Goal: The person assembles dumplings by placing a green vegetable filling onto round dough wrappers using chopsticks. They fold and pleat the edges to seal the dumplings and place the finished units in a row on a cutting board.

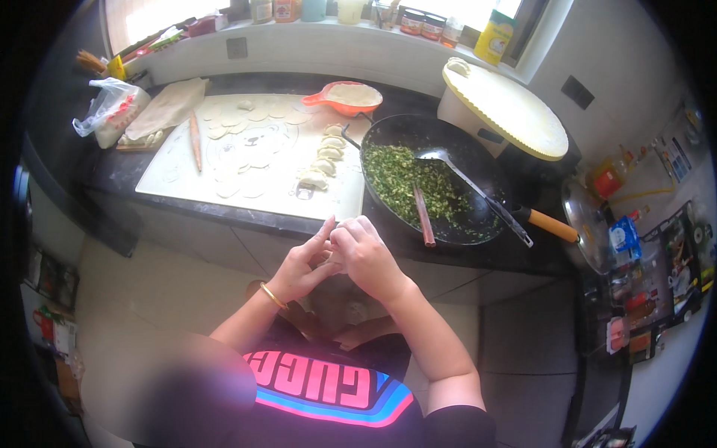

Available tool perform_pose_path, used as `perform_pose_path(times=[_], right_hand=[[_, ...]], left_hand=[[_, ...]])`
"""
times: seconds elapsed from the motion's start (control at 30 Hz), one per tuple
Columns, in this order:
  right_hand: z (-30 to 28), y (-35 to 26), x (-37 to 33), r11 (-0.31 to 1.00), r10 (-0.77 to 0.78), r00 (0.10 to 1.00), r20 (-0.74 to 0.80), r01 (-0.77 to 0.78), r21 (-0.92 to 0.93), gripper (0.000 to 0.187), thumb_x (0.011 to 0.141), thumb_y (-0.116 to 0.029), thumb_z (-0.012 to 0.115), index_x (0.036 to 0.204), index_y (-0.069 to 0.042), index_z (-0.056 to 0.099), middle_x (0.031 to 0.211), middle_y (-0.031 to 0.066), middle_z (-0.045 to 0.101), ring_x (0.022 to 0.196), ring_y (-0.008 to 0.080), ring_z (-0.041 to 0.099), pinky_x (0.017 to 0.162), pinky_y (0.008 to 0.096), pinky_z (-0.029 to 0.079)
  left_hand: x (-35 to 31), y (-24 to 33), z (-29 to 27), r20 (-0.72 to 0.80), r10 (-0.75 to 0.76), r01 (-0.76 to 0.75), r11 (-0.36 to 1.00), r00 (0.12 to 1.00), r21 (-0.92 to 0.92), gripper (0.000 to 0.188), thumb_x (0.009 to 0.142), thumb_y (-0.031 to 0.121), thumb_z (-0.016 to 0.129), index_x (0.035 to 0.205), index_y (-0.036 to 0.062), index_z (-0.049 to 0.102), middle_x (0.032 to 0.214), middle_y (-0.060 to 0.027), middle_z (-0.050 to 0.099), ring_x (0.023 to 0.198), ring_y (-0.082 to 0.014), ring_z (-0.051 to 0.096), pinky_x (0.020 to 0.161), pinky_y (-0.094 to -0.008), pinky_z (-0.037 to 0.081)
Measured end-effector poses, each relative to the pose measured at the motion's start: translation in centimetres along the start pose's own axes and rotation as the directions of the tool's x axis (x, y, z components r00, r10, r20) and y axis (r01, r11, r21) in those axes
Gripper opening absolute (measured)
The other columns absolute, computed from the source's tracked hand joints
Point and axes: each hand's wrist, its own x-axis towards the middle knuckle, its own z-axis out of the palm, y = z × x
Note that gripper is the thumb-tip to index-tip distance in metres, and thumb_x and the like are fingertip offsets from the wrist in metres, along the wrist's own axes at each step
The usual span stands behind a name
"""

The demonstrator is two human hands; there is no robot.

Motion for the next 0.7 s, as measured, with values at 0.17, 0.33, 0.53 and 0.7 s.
perform_pose_path(times=[0.17,0.33,0.53,0.7], right_hand=[[-0.5,0.1,0.5,0.992,-0.123,0.992,0.039,0.123,0.008,0.015,0.065,-0.005,0.062,0.078,-0.004,0.056,0.08,0.0084,0.054,0.074,0.0263,0.052,0.07,0.0346,0.046],[0.1,0.5,0.7,0.971,-0.138,0.966,0.217,0.175,-0.165,0.017,0.065,-0.011,0.064,0.081,-0.005,0.059,0.086,0.0076,0.055,0.084,0.0254,0.052,0.08,0.0346,0.043],[0.3,0.9,1.1,0.996,-0.071,0.982,0.176,0.079,-0.041,0.01,0.068,-0.006,0.061,0.076,-0.005,0.055,0.082,0.0091,0.053,0.08,0.0269,0.049,0.076,0.0342,0.043],[0.1,0.9,1.4,0.996,-0.076,0.97,0.231,0.085,-0.029,0.01,0.068,-0.004,0.062,0.075,-0.004,0.054,0.081,0.0093,0.053,0.076,0.0276,0.049,0.073,0.0345,0.044]], left_hand=[[-0.2,-0.1,-0.2,-0.004,-0.074,0.074,0.996,0.997,0.054,0.076,0.08,0.002,0.06,0.142,0.0094,0.016,0.078,-0.0052,0.058,0.064,-0.0068,0.051,0.066,-0.0229,0.046],[0.2,0.1,0.0,-0.027,-0.095,0.095,0.995,0.995,0.012,0.078,0.08,0.003,0.059,0.142,0.0061,0.012,0.077,-0.0053,0.058,0.064,-0.0067,0.052,0.065,-0.023,0.046],[0.1,0.1,0.1,-0.063,-0.16,0.15,0.978,0.985,-0.148,0.076,0.081,0.003,0.058,0.141,0.0027,0.011,0.087,-0.0075,0.062,0.076,-0.0088,0.059,0.068,-0.0234,0.048],[0.2,-0.3,-0.1,-0.059,-0.138,0.131,0.985,0.989,-0.114,0.076,0.081,0.002,0.058,0.141,0.0033,0.011,0.088,-0.0084,0.062,0.077,-0.0096,0.059,0.069,-0.0237,0.048]])
